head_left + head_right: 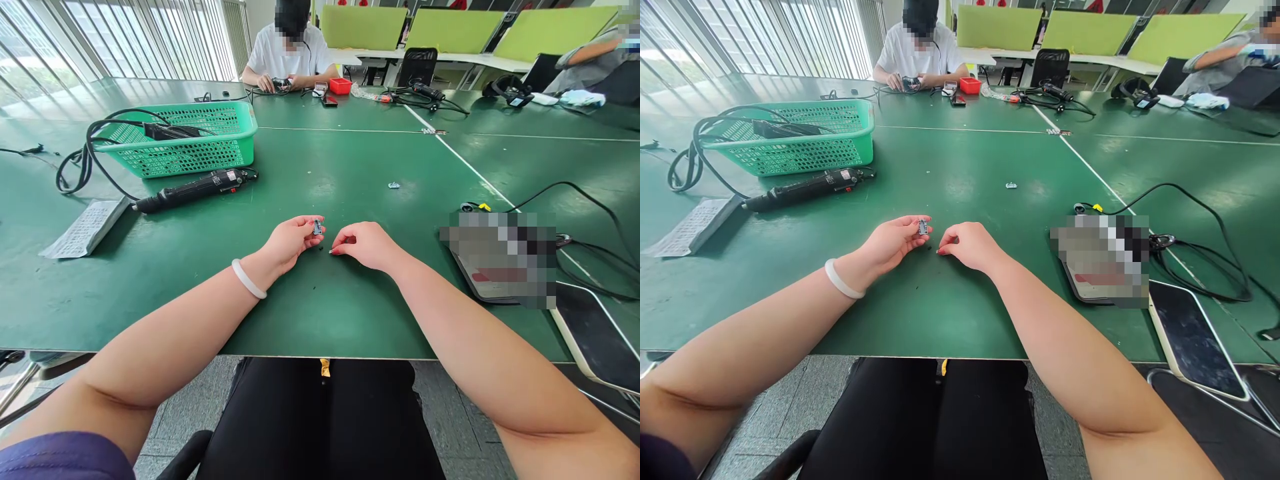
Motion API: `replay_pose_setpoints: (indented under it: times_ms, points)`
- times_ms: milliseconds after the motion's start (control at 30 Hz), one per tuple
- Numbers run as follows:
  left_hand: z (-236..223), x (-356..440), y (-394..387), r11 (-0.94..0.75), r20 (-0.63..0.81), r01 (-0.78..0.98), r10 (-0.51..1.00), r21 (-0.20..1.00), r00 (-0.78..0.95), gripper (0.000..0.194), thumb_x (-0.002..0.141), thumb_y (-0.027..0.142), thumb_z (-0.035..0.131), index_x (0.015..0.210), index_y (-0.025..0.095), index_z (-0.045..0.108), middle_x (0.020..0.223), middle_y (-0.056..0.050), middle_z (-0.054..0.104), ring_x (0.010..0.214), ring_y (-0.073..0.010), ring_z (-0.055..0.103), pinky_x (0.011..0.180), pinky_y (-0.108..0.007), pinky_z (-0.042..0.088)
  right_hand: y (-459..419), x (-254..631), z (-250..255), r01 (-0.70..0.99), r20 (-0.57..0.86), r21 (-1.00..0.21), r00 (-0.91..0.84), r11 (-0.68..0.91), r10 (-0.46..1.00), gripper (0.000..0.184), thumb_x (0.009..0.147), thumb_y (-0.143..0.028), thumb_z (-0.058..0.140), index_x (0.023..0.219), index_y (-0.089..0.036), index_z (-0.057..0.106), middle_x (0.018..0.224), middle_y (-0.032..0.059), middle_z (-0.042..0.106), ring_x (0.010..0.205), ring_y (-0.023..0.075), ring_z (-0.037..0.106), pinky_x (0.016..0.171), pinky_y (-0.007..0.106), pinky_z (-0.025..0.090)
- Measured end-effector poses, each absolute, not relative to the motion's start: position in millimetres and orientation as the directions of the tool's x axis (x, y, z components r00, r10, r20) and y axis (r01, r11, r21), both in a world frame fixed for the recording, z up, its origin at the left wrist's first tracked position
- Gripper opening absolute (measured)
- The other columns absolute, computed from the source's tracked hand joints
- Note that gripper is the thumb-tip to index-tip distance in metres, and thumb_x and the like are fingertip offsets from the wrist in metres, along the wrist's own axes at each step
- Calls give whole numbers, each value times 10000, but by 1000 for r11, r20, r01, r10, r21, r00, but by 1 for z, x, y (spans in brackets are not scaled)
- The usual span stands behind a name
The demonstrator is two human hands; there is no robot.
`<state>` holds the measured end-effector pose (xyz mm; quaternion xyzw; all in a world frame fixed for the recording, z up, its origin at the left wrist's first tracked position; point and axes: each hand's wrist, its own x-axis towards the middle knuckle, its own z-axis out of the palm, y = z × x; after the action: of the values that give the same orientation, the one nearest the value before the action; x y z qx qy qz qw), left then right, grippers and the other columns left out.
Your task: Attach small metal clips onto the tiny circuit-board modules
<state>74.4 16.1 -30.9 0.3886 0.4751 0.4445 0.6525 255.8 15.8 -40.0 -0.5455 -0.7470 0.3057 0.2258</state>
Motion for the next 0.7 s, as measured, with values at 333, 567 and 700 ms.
replay_pose_setpoints:
  times_ms: [333, 567, 700]
  points:
    - [-28, 77, 13, 336, -294, -160, 926, 928, 236, 167, 839, 63, 569, 949, 91, 692, 894, -88, 705, 725, -106, 642, 868, -308, 513, 14, 252, -38, 539, 162, -816, -135, 210, 977, 176, 798, -321, 607, 765, -206, 736, 707, 19, 702, 622, 135, 577, 645, 303, 457]
    - [-31, 78, 9, 343, -282, -163, 908, 925, 309, 245, 777, -3, 613, 972, 94, 724, 972, -96, 724, 752, -101, 656, 977, -349, 492, 11, 245, -39, 541, 217, -815, -43, 205, 975, 175, 791, -314, 616, 739, -217, 753, 721, 24, 717, 634, 150, 579, 635, 313, 450]
    - [-32, 78, 10, 332, -269, -184, 915, 925, 301, 273, 762, 6, 640, 998, 110, 731, 957, -78, 738, 786, -109, 665, 994, -348, 491, 10, 244, -38, 556, 226, -808, -14, 196, 974, 163, 783, -304, 635, 743, -216, 766, 706, 29, 721, 654, 165, 608, 658, 324, 469]
